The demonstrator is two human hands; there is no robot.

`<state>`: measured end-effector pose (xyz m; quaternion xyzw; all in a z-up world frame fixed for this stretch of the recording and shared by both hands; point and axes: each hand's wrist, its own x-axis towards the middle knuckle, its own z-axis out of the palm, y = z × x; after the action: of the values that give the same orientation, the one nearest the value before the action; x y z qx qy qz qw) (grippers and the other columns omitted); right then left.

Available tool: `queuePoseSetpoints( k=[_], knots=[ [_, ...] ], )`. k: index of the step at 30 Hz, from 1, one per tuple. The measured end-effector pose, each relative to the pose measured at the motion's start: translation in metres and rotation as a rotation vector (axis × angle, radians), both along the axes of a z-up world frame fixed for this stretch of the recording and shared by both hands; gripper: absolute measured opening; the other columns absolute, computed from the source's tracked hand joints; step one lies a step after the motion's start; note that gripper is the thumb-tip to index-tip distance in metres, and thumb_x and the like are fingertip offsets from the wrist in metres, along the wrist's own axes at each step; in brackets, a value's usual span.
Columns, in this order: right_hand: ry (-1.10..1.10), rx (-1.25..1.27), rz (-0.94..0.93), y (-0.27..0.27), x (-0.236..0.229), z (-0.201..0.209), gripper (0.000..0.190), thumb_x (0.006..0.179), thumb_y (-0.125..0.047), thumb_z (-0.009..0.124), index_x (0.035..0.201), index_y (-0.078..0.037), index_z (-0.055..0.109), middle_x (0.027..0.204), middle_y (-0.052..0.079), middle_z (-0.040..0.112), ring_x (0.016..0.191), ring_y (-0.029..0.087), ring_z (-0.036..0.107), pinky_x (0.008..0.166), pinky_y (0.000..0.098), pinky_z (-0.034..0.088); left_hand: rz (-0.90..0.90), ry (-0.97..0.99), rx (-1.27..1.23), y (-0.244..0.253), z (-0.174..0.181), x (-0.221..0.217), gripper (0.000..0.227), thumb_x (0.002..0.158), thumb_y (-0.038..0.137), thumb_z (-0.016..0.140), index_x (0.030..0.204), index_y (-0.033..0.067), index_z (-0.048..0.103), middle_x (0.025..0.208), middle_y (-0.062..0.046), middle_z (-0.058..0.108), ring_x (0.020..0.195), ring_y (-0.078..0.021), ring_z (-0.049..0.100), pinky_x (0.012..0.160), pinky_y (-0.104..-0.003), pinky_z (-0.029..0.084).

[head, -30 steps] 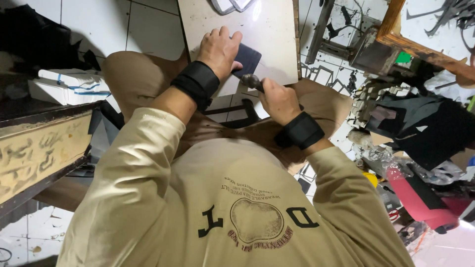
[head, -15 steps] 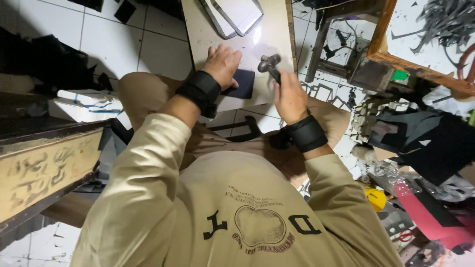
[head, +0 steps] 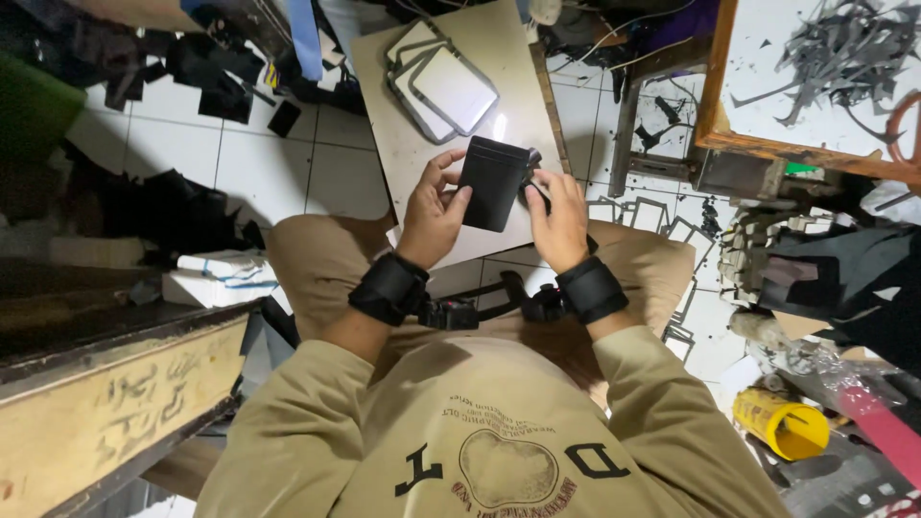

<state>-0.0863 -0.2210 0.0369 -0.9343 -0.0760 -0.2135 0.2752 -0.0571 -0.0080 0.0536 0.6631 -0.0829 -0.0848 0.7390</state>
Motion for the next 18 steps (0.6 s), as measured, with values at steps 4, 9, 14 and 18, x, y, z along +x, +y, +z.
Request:
queuePoseSetpoints(
  k=[4,9,14,18],
  knots=[
    [0.152,0.64,0.095,0.0,-0.007,0.013,0.028,0.113,-0.012,0.058,0.14,-0.005,0.052,0.111,0.007,0.065,0.1,0.017,0.063,0.092,0.0326,0.052,-0.037,-0.021,-0.021,-0.014,0.022,-0.008,0.06,0.101,-0.01,0.055,0.156,0.0095,0.039,0.116,-0.006,0.063,0.086,-0.0059,0.063,0.076,-0.021,0.052],
    [0.185,1.036,0.138,-0.002,-0.008,0.019,0.044,0.107,-0.003,0.06,0.146,-0.005,0.04,0.094,0.001,0.063,0.076,0.004,0.053,0.07,0.0203,0.047,-0.051,-0.079,-0.035,-0.024,0.02,-0.018,0.068,0.102,-0.012,0.054,0.161,0.0128,0.031,0.123,-0.007,0.059,0.094,-0.0062,0.064,0.083,-0.021,0.053],
    [0.157,1.01,0.166,-0.003,-0.012,0.02,0.045,0.106,0.002,0.062,0.145,-0.005,0.042,0.091,0.0,0.063,0.077,0.004,0.055,0.071,0.0203,0.048,-0.05,-0.091,-0.014,-0.025,0.023,-0.025,0.069,0.103,-0.012,0.055,0.162,0.0133,0.031,0.123,-0.006,0.058,0.096,-0.0062,0.063,0.082,-0.02,0.052],
    [0.141,0.965,0.162,-0.004,-0.015,0.023,0.041,0.108,0.003,0.062,0.144,-0.005,0.046,0.095,0.001,0.065,0.083,0.006,0.057,0.076,0.0211,0.05,-0.06,-0.078,0.003,-0.026,0.03,-0.027,0.069,0.102,-0.012,0.055,0.162,0.0129,0.031,0.123,-0.006,0.059,0.096,-0.006,0.064,0.081,-0.02,0.053]
  ],
)
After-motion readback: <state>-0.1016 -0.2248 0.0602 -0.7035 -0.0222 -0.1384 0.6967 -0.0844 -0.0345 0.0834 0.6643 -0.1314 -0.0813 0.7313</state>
